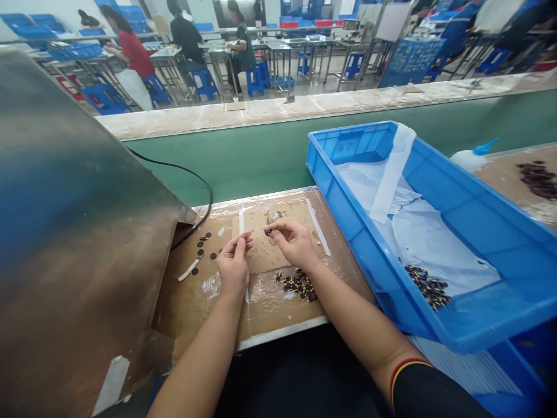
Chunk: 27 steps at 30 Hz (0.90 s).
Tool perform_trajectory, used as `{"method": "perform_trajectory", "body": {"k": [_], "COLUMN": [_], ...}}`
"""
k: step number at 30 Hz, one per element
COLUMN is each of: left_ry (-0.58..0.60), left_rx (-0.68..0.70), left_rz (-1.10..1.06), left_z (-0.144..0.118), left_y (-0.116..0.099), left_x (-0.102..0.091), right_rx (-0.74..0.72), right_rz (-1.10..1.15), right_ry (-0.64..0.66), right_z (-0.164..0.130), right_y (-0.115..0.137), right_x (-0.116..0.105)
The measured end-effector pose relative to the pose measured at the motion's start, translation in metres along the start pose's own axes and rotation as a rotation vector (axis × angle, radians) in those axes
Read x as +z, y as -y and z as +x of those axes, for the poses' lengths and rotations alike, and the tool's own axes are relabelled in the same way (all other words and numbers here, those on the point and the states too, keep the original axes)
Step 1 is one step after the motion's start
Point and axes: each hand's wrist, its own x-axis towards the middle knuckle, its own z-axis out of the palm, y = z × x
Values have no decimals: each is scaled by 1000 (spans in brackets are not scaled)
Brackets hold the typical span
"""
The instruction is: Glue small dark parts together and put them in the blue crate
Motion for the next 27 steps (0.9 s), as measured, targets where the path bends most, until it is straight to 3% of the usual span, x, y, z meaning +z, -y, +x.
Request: {"method": "perform_trajectory", "body": {"k": [4,7,9,12,15,17,19,23,27], "left_ry": [-22,-6,27,43,5,-2,-9,-10,-20], "left_rx": [-9,-12,-6,26,60,76,97,119,105], "left_rz": [-51,-43,-10,48,85,98,106,127,166], "left_z": [-7,-14,-16,-16,-15,-16,-17,-17,-13], "left_y": [-8,-15,-18,-17,-13,-12,-12,-10,-6], "left_x": [-2,1,3,5,6,7,7,5,3], "right_rx": [94,145,271,574,773,916,1003,1111,1166], "right_rz": [109,-123,-224,-173,-311,-533,-659,-839,-1010], "right_ry": [104,161,147,-45,-349,-526,-586,-512,-372], "right_z": [-63,-146,-207,-286,-337,-353,-358,-352,-342], "right_y": [39,57,57,42,18,1,-15,-41,-60], "right_x": [-22,-45,-64,-103,-160,-201,-237,-279,-290]}}
